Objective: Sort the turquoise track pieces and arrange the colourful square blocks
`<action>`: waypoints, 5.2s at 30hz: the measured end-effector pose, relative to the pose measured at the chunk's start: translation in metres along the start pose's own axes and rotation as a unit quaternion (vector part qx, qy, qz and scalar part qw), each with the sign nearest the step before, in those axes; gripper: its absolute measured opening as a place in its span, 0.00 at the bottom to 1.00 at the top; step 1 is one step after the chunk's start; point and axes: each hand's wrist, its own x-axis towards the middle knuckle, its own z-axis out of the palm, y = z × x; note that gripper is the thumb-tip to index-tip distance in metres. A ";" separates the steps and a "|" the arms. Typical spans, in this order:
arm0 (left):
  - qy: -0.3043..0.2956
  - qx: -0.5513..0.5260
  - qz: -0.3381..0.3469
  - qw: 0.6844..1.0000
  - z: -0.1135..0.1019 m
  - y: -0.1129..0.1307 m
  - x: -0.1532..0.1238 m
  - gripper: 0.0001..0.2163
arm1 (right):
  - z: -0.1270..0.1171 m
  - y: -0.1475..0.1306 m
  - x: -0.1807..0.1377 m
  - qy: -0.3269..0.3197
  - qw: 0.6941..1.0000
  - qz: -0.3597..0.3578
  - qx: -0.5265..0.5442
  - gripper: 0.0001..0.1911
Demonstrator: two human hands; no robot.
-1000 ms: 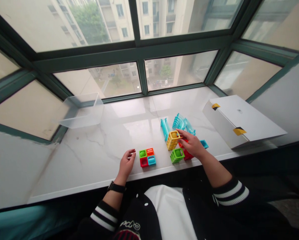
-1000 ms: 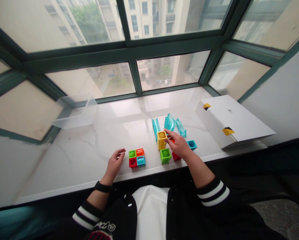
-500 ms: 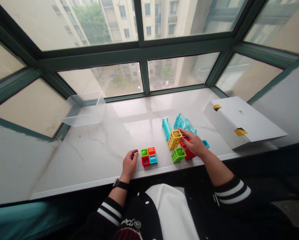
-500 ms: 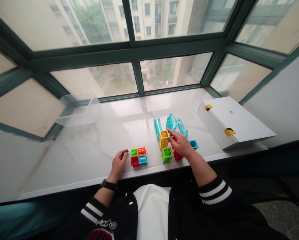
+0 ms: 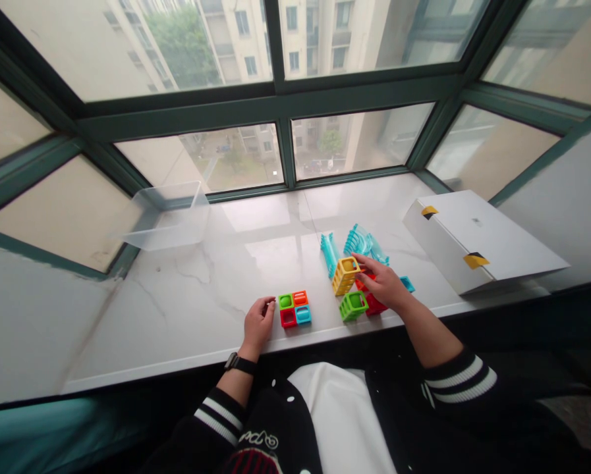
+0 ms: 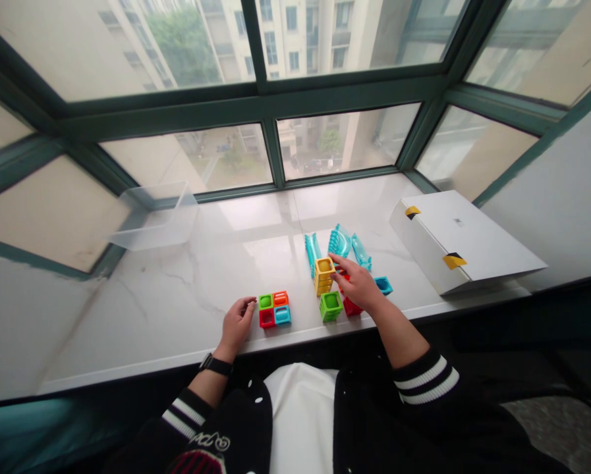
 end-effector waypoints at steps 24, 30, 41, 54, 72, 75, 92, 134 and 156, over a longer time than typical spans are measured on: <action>-0.021 -0.014 0.004 1.000 0.002 -0.001 -0.002 0.17 | -0.004 -0.110 -0.033 0.169 0.974 -0.149 0.008 0.17; -0.029 -0.048 0.048 0.997 0.003 -0.005 -0.003 0.16 | 0.061 -0.116 -0.040 -0.087 0.983 -0.160 0.013 0.21; -0.077 0.001 0.130 0.988 -0.002 0.005 -0.005 0.17 | 0.150 -0.069 -0.051 -0.243 0.957 -0.058 -0.150 0.31; -0.088 -0.016 0.139 0.986 -0.003 0.008 -0.005 0.15 | 0.150 -0.059 -0.052 -0.238 0.956 -0.062 -0.160 0.32; -0.036 -0.042 0.049 0.997 0.002 -0.003 -0.004 0.11 | 0.148 -0.058 -0.051 -0.244 0.953 -0.045 -0.173 0.33; -0.021 -0.115 0.012 0.993 0.002 -0.008 -0.001 0.13 | 0.149 -0.059 -0.051 -0.242 0.953 -0.040 -0.179 0.33; 0.038 -0.444 -0.189 0.875 -0.012 0.012 -0.001 0.20 | 0.150 -0.067 -0.050 -0.144 0.984 -0.056 -0.088 0.31; -0.177 -0.289 0.058 0.939 0.012 0.148 -0.022 0.22 | 0.026 -0.095 -0.051 -0.027 0.992 -0.094 0.080 0.28; -0.223 -0.148 0.127 0.955 0.064 0.159 -0.007 0.28 | -0.023 -0.040 -0.079 0.055 0.955 0.063 0.286 0.27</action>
